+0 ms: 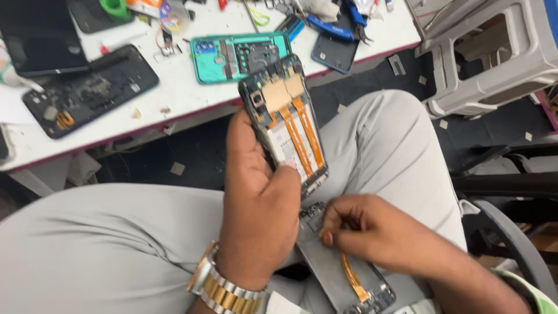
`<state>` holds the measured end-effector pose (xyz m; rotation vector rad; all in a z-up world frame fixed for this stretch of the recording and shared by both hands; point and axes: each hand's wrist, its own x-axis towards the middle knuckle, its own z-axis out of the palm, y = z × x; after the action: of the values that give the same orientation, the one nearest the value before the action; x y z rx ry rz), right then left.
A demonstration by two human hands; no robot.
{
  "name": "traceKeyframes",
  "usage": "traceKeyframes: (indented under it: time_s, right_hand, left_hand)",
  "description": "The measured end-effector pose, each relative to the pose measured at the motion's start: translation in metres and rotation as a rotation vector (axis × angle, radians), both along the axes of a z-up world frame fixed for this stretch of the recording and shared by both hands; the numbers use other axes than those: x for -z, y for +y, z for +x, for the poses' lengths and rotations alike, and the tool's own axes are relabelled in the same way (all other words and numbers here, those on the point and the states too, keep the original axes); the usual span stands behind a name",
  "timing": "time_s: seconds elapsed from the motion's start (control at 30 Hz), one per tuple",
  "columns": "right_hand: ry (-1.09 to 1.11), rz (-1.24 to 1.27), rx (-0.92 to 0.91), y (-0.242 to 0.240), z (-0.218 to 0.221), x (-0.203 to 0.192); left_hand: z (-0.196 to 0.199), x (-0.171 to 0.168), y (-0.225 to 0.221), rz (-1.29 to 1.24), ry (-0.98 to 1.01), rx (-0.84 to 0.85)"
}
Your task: The person uses a screwdriver to remove screws from the back of a disassembled smartphone. They then detach a ribbon cable and connect it to the motherboard. Finally, they align and attach the screen assembly to the phone's chassis.
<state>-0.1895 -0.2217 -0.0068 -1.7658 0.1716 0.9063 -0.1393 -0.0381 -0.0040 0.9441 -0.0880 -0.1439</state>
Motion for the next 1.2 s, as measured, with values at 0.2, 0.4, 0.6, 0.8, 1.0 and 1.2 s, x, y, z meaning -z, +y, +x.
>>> traceKeyframes:
  time_s: [0.2, 0.4, 0.6, 0.8, 1.0, 1.2]
  right_hand:
    - [-0.041, -0.337, -0.173, 0.000, -0.011, -0.016]
    - [-0.525, -0.156, -0.360, -0.026, -0.033, 0.010]
    - [-0.766, -0.234, -0.429, -0.049, -0.045, 0.030]
    - [-0.794, -0.392, -0.327, -0.053, -0.056, 0.026]
    - [-0.842, -0.382, -0.308, -0.049, -0.052, 0.024]
    - [-0.872, -0.362, -0.303, -0.054, -0.043, 0.014]
  left_hand:
    - [0.009, 0.000, 0.001, -0.212, 0.084, 0.054]
    - [0.014, 0.007, 0.001, -0.220, 0.149, 0.053]
    - [0.014, 0.006, 0.001, -0.253, 0.145, 0.049]
    - [0.013, 0.005, -0.001, -0.280, 0.188, 0.036]
    - [0.014, 0.002, -0.003, -0.279, 0.212, 0.048]
    - [0.014, 0.002, -0.004, -0.283, 0.265, 0.054]
